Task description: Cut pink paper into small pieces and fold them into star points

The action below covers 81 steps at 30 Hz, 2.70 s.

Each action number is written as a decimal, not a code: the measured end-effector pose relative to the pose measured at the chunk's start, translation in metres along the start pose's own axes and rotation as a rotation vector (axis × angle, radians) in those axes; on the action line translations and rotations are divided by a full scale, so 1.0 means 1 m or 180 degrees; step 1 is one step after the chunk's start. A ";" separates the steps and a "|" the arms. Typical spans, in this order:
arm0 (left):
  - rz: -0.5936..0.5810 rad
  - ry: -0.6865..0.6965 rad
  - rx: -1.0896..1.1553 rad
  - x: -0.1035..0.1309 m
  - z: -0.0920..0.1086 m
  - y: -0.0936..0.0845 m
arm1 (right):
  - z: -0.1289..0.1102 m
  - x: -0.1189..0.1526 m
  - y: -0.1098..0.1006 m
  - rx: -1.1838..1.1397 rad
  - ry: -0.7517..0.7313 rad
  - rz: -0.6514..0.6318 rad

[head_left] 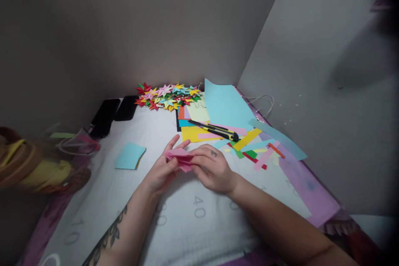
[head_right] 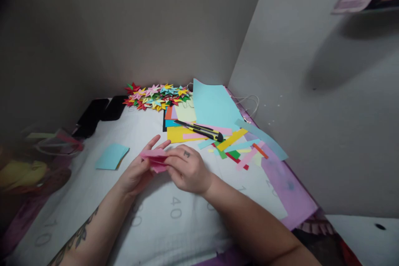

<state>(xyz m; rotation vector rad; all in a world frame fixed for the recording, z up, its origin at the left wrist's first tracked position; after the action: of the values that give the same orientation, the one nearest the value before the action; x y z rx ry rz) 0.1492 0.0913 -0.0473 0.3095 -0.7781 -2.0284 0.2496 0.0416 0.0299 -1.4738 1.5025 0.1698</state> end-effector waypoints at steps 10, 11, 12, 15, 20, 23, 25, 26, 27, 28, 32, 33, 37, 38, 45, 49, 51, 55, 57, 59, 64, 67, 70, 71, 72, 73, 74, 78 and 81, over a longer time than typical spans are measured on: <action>0.0177 -0.0012 0.0438 -0.002 0.001 -0.010 | 0.049 0.002 -0.041 0.0516 0.0704 0.0739; 0.0168 -0.0016 0.0473 -0.002 0.001 -0.011 | 0.065 0.003 -0.049 0.0839 0.0912 0.0789; 0.0159 -0.0017 0.0497 -0.002 0.002 -0.012 | 0.083 0.003 -0.053 0.1194 0.1117 0.0680; 0.0114 0.0020 0.0603 -0.003 0.003 -0.013 | 0.140 0.013 -0.058 0.2145 0.2005 0.0013; 0.0155 0.0214 0.0901 -0.005 0.011 -0.017 | 0.174 0.027 -0.044 0.2436 0.2437 -0.0926; 0.0242 0.0273 0.1018 -0.005 0.016 -0.021 | 0.171 0.025 -0.038 0.2472 0.2359 -0.1010; 0.0319 0.0366 0.1119 -0.004 0.020 -0.024 | 0.168 0.023 -0.038 0.2334 0.2333 -0.0909; 0.0363 0.0417 0.1166 -0.004 0.023 -0.026 | 0.165 0.022 -0.039 0.2182 0.2308 -0.0778; 0.0403 0.0468 0.1204 -0.004 0.026 -0.028 | 0.161 0.020 -0.042 0.1969 0.2289 -0.0580; 0.0441 0.0517 0.1227 -0.004 0.028 -0.030 | 0.157 0.020 -0.045 0.1679 0.2301 -0.0342; 0.0554 0.0674 0.1215 -0.002 0.038 -0.038 | 0.153 0.035 -0.043 -0.0394 0.2992 0.0519; 0.0573 0.0702 0.1195 -0.001 0.040 -0.041 | 0.152 0.039 -0.035 -0.0973 0.3204 0.0551; 0.0638 0.0773 0.1039 0.001 0.047 -0.048 | 0.127 0.033 -0.019 -0.1622 0.3175 0.0212; 0.0659 0.0780 0.0995 0.002 0.048 -0.049 | 0.117 0.026 -0.025 -0.1333 0.2907 0.0132; 0.0745 0.0790 0.0742 0.005 0.055 -0.052 | 0.015 -0.010 -0.073 0.1401 -0.0006 -0.0158; 0.0826 0.0777 0.0584 0.006 0.054 -0.050 | -0.007 -0.011 -0.073 0.2106 -0.0525 -0.0347; 0.0840 0.0750 0.0555 0.006 0.052 -0.049 | -0.012 -0.011 -0.068 0.2230 -0.0641 -0.0454; 0.0844 0.0718 0.0517 0.004 0.048 -0.047 | -0.020 -0.014 -0.063 0.2308 -0.0802 -0.0481; 0.0855 0.0719 0.0499 0.004 0.046 -0.048 | -0.020 -0.015 -0.061 0.2345 -0.0829 -0.0507; 0.0872 0.0717 0.0497 0.003 0.046 -0.048 | -0.018 -0.016 -0.058 0.2389 -0.0849 -0.0538; 0.0907 0.0665 0.0433 0.002 0.045 -0.048 | -0.014 -0.016 -0.056 0.2556 -0.0818 -0.0642; 0.1029 0.0618 0.0340 0.001 0.042 -0.050 | -0.013 -0.019 -0.055 0.2691 -0.0814 -0.0720; 0.1201 0.0611 0.0036 0.000 0.038 -0.056 | -0.006 -0.021 -0.052 0.2709 -0.0823 -0.0888; 0.1259 0.0605 -0.0123 0.000 0.037 -0.058 | 0.000 -0.021 -0.049 0.2655 -0.0793 -0.0973; 0.1329 0.0576 -0.0307 -0.001 0.035 -0.061 | 0.008 -0.021 -0.047 0.2565 -0.0719 -0.1070; 0.1410 0.0514 -0.0510 -0.001 0.032 -0.065 | 0.018 -0.019 -0.044 0.2444 -0.0601 -0.1179; 0.1498 0.0423 -0.0725 -0.002 0.029 -0.068 | 0.030 -0.017 -0.039 0.2278 -0.0445 -0.1323; 0.1754 0.0048 -0.1557 -0.003 0.020 -0.083 | 0.074 0.001 -0.020 0.1629 0.0220 -0.1858; 0.1700 -0.0018 -0.2412 -0.004 0.024 -0.089 | 0.088 0.012 -0.009 0.1316 0.0470 -0.2070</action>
<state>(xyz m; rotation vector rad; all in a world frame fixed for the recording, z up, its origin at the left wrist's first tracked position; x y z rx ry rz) 0.0801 0.1384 -0.0854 -0.3116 -0.0342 -1.6577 0.3060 0.0914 -0.0190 -1.5666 1.0139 -0.6137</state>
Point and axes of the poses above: each hand's wrist, its own x-axis away from the middle knuckle, its own y-axis out of the palm, z = x × y, the point moved 9 cm from there along -x, towards the middle knuckle, and after that the axes turned 5 degrees about y, right-handed, at the moved point
